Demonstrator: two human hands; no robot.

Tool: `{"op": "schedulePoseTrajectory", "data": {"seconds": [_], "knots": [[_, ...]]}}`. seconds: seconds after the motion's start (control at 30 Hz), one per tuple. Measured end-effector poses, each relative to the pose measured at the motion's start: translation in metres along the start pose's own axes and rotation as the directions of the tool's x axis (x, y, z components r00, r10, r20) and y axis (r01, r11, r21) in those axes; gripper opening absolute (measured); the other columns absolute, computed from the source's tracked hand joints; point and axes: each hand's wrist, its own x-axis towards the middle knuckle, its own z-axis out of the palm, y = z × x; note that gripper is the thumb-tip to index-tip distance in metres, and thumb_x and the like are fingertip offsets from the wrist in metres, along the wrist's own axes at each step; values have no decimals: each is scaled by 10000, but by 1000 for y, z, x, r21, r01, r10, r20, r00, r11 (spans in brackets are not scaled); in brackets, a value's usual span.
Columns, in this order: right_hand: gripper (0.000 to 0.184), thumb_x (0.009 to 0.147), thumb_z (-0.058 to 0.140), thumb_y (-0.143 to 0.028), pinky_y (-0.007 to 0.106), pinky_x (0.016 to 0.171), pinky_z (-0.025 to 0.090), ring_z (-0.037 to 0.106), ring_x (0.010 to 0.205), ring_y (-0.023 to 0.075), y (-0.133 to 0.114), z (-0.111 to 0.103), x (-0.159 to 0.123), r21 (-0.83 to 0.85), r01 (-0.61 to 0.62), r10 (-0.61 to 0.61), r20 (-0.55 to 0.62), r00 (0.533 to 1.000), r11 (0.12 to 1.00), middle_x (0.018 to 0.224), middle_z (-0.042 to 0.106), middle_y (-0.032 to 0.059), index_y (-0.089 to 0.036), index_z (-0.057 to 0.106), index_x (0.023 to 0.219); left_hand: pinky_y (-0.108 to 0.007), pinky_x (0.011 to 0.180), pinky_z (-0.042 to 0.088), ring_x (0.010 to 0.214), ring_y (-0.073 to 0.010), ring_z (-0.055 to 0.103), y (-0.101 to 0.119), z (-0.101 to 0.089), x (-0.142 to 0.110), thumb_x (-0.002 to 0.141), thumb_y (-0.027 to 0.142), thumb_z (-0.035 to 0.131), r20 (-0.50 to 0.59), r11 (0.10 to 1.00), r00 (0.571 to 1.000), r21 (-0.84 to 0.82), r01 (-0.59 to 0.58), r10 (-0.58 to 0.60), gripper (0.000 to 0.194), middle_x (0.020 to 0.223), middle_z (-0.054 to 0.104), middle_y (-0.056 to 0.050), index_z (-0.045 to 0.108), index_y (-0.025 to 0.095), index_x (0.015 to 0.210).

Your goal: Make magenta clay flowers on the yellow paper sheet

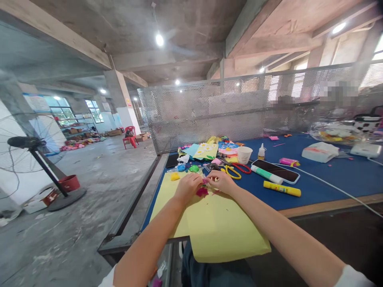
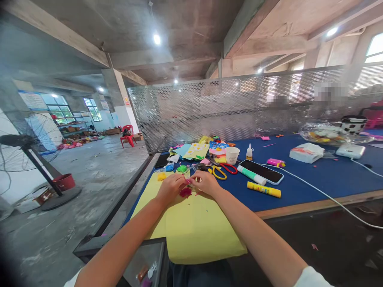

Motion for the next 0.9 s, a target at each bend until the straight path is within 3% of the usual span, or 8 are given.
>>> {"op": "schedulePoseTrajectory", "data": {"seconds": [0.27,0.5,0.73,0.9], "knots": [[196,831,620,-266,239,625,443,609,702,150,-4,-4,-1,-64,6,1,108,994,998,858,690,46,-216,745,974,-320,728,472,816,-198,617,-2,-4,0,909,238,564,7,999,1000,37,1,-1,143,817,650,-47,565,203,771],[87,806,638,-246,234,588,389,533,633,125,-9,2,-2,-99,-13,22,95,995,995,709,648,17,-189,703,812,-340,757,449,825,-202,612,1,-6,1,910,266,565,52,996,999,92,9,-14,149,821,656,-41,590,208,775],[267,954,521,-382,281,648,509,590,685,121,12,-2,5,30,-127,129,-86,988,991,814,612,8,-129,605,940,-355,760,447,816,-225,613,-15,-5,1,881,167,564,-15,969,978,132,209,-209,104,804,659,-41,623,214,809],[273,928,561,-395,275,633,517,595,672,117,14,-7,4,118,-131,141,-77,987,984,790,619,11,-130,619,962,-386,759,467,839,-258,620,-24,-2,-5,845,122,555,-51,944,951,122,308,-304,140,845,668,-62,652,222,834]]}}
